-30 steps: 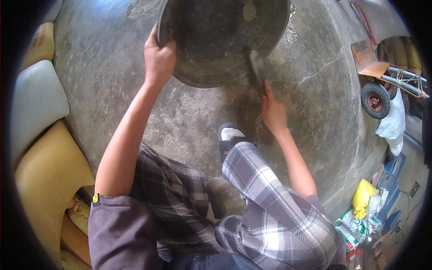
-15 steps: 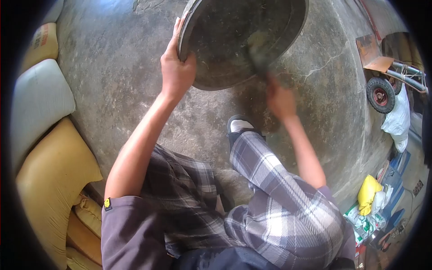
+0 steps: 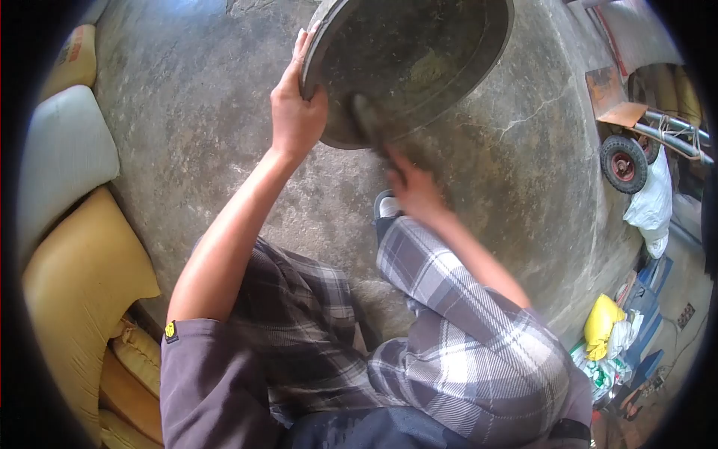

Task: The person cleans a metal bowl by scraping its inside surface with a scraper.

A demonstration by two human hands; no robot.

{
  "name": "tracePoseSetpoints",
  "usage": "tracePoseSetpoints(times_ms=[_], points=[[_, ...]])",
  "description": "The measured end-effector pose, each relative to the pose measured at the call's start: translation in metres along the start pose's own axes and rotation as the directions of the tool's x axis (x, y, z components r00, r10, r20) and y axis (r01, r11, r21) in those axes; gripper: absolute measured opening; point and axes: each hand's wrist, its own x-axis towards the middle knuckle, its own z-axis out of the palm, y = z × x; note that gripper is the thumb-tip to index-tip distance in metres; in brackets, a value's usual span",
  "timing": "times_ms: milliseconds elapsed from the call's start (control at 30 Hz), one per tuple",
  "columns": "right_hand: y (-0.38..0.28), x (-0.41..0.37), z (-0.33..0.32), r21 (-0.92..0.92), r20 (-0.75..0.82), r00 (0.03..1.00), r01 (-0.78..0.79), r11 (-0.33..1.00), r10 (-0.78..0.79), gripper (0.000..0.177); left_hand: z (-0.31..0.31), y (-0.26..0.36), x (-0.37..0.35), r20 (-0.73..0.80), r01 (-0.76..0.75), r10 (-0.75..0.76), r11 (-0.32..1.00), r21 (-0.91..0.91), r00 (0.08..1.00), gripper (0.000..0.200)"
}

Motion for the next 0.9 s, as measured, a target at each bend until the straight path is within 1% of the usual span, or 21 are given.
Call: tracePoseSetpoints(times_ms=[33,67,133,200,267,300,333,367,433,500,533,567,600,633,667,733,767,833,867,900], points=[[-0.006,-0.009,0.009,0.07,-0.06,0.991,0.12,0.99,-0.116,0.05,-0.003,0.002,0.001,-0.011,0.01,-0.01,1.0,-0.008,1.0,0.069],[0.005,-0.009,0.001,0.063,-0.048,0.993,0.113,0.992,-0.11,0.05,-0.007,0.002,0.001,0.011,0.019,-0.019,1.0,-0.022,1.0,0.069],[0.042,0.007,-0.032,-0.028,0.077,0.997,0.008,1.0,-0.005,0.05,-0.012,-0.001,0.0,0.052,0.016,-0.014,0.999,-0.042,0.999,0.071],[0.078,0.02,-0.074,-0.245,-0.061,0.997,-0.066,0.967,0.052,0.049,-0.013,-0.002,-0.001,0.076,0.021,-0.018,0.999,-0.04,0.997,0.071],[0.083,0.031,-0.106,-0.299,-0.175,0.971,-0.212,0.93,0.165,0.048,-0.009,-0.003,-0.008,0.087,0.02,-0.018,1.0,-0.021,0.996,0.075],[0.079,0.024,-0.098,-0.3,-0.176,0.969,-0.22,0.928,0.173,0.048,-0.004,0.0,-0.011,0.094,0.022,-0.02,0.999,-0.025,0.995,0.075],[0.073,0.021,-0.081,-0.228,-0.215,0.963,-0.208,0.951,0.159,0.048,0.0,0.003,-0.011,0.083,-0.003,0.005,1.0,-0.023,0.997,0.074],[0.064,0.018,-0.062,-0.159,-0.255,0.957,-0.186,0.97,0.141,0.048,0.003,0.007,-0.008,0.065,-0.031,0.032,0.999,-0.023,0.997,0.074],[0.054,-0.005,0.001,-0.138,-0.205,0.975,0.054,0.989,-0.082,0.049,0.004,0.011,-0.003,0.026,-0.037,0.038,0.998,-0.042,0.999,0.073],[0.03,-0.021,0.014,-0.088,-0.241,0.939,0.229,0.969,-0.244,0.048,0.002,0.011,-0.001,-0.007,-0.03,0.03,0.998,-0.052,1.0,0.072],[0.034,-0.02,0.003,-0.091,-0.237,0.939,0.232,0.968,-0.248,0.048,-0.003,0.01,0.001,0.016,-0.073,0.073,0.997,0.002,0.997,0.072],[0.045,-0.018,-0.016,-0.145,-0.117,0.975,0.169,0.975,-0.187,0.048,-0.005,0.01,0.003,0.048,-0.121,0.118,0.991,0.055,0.992,0.071],[0.058,-0.013,-0.036,-0.202,0.0,0.993,0.114,0.973,-0.116,0.048,-0.004,0.01,0.002,0.032,-0.097,0.097,0.995,-0.002,0.995,0.07],[0.073,-0.002,-0.06,-0.377,-0.073,0.996,0.017,0.926,-0.048,0.048,-0.005,0.009,0.001,0.033,-0.096,0.096,0.995,0.004,0.995,0.07],[0.087,0.01,-0.084,-0.531,-0.155,0.988,-0.089,0.843,0.007,0.048,-0.005,0.009,-0.001,0.04,-0.111,0.11,0.993,0.025,0.993,0.07],[0.096,0.019,-0.121,-0.601,-0.369,0.926,-0.176,0.78,-0.076,0.05,-0.003,0.009,-0.006,0.061,-0.117,0.115,0.992,0.045,0.992,0.069],[0.095,0.013,-0.114,-0.6,-0.367,0.928,-0.184,0.779,-0.064,0.05,-0.001,0.011,-0.006,0.059,-0.097,0.095,0.995,0.02,0.994,0.069],[0.081,0.008,-0.092,-0.369,-0.414,0.908,-0.233,0.9,0.065,0.05,0.003,0.015,-0.002,0.041,-0.09,0.09,0.996,-0.014,0.995,0.069],[0.094,0.003,-0.057,-0.366,-0.436,0.89,-0.043,0.93,-0.131,0.051,0.006,0.015,-0.002,-0.025,-0.205,0.208,0.976,0.078,0.978,0.066],[0.088,-0.003,-0.024,-0.368,-0.452,0.832,0.153,0.917,-0.321,0.052,0.009,0.015,-0.001,-0.083,-0.306,0.324,0.935,0.178,0.943,0.063]])
